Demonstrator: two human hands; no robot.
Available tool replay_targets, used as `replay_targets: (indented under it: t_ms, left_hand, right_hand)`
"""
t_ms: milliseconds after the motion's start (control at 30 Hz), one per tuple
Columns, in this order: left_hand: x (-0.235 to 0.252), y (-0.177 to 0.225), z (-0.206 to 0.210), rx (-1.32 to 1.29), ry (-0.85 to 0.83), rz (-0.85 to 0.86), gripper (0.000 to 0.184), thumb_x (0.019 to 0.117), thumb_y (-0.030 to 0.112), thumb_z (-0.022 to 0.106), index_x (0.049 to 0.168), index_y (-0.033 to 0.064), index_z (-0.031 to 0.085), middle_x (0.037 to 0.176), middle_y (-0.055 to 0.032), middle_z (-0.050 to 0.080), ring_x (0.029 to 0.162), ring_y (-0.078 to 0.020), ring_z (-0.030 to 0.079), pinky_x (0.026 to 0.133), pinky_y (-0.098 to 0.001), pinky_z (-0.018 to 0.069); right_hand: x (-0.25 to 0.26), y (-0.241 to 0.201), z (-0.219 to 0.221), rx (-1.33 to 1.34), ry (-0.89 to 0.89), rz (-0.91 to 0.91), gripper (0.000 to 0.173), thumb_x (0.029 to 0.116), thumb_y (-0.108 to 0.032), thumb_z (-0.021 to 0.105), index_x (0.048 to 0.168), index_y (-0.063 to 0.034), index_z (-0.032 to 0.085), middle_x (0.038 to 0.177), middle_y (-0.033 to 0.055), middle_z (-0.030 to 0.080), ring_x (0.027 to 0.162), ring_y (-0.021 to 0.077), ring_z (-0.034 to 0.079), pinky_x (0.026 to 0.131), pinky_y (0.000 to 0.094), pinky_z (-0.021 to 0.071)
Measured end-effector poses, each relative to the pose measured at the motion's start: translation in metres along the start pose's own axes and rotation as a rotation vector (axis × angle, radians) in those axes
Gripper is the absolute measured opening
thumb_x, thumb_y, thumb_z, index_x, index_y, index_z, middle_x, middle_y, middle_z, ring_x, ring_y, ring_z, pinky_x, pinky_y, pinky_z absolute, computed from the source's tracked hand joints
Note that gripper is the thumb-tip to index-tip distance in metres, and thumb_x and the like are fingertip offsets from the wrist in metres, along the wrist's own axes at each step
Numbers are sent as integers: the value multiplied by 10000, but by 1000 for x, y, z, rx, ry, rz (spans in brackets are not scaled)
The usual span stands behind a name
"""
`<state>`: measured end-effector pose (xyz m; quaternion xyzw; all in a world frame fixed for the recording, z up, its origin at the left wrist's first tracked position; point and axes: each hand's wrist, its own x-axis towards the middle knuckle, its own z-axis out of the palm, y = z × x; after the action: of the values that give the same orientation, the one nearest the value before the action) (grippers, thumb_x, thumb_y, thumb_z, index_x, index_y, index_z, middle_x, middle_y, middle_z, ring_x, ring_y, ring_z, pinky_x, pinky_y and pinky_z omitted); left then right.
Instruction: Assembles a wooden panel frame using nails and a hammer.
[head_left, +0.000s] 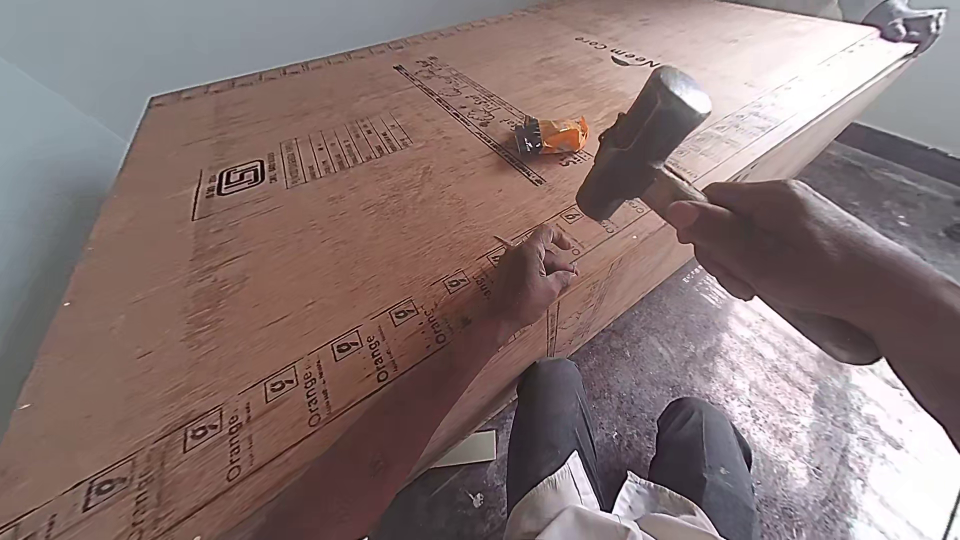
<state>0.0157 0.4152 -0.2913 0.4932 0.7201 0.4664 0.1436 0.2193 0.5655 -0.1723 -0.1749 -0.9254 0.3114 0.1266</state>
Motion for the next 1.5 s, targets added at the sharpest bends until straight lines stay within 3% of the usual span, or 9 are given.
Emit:
replay_targets:
  t_ms: [300,500,633,733,833,1033,1200,1367,1500]
  left_hand:
    - [0,14,-4,115,-72,-139,448,904,58,773,1263,80,506,829,-18,747,718,-120,717,706,-329,587]
    - [-1,-4,-8,-81,80,21,360,849,-34,764,1174,35,626,941,-49,761,804,-115,722,726,-286,602]
    - [6,-8,-27,311,276,-78,507,862,201,791,1320,45,637,1336,-178,629,1252,-350,563,1032,-550,431]
    - [11,-13,-32,558,-32,-286,765,1000,513,608,1620,163,329,1659,-231,282,1548,-434,220,1241,-614,168]
    - [19,-19,-28,675,-201,-257,661,1092,509,376,1658,201,227,1689,-177,252,1579,-379,171,1270,-570,121]
    - [27,-19,-28,621,-184,-145,455,1124,217,323,1496,55,528,1600,-105,456,1528,-291,350,1256,-470,256]
    - [16,-26,-24,520,13,-26,309,1055,70,467,1200,-42,715,1367,-185,657,1331,-313,595,1145,-479,430]
    - [20,-20,-26,558,91,-139,245,1038,170,582,1169,90,773,1287,-174,646,1241,-366,553,1031,-546,427]
    - [18,-16,-27,510,165,-265,248,1000,197,661,1190,69,755,1180,-200,638,1149,-366,574,1000,-530,452]
  right_hand:
    - [14,1,29,-292,-278,115,432,1074,-421,496,765,-122,539,551,2,491,461,110,509,454,290,423]
    - [-4,-19,13,44,161,-105,545,1049,-642,332,814,-202,549,524,-68,497,390,61,499,340,251,434]
    - [4,-6,27,-196,-39,-2,441,1089,-472,418,816,-140,518,536,-28,457,433,92,477,412,281,396]
    - [9,4,38,-326,-259,176,422,1077,-433,483,824,-99,535,588,27,504,498,148,537,492,335,449]
    - [-5,-4,18,-208,-63,44,488,1071,-534,417,784,-158,536,537,-25,508,441,90,523,417,280,428]
    - [-8,-25,3,111,340,-334,486,1083,-572,335,895,-167,528,582,-73,514,408,59,513,343,261,470]
    - [4,10,50,-255,-271,213,425,1077,-443,479,838,-97,538,592,21,493,504,139,525,506,326,448]
    - [-16,-10,8,33,156,-93,494,1036,-628,406,803,-215,548,538,-74,511,408,56,513,365,241,441]
    - [-7,-18,0,299,405,-354,395,1117,-436,344,908,-147,515,590,-50,521,390,82,511,327,265,485]
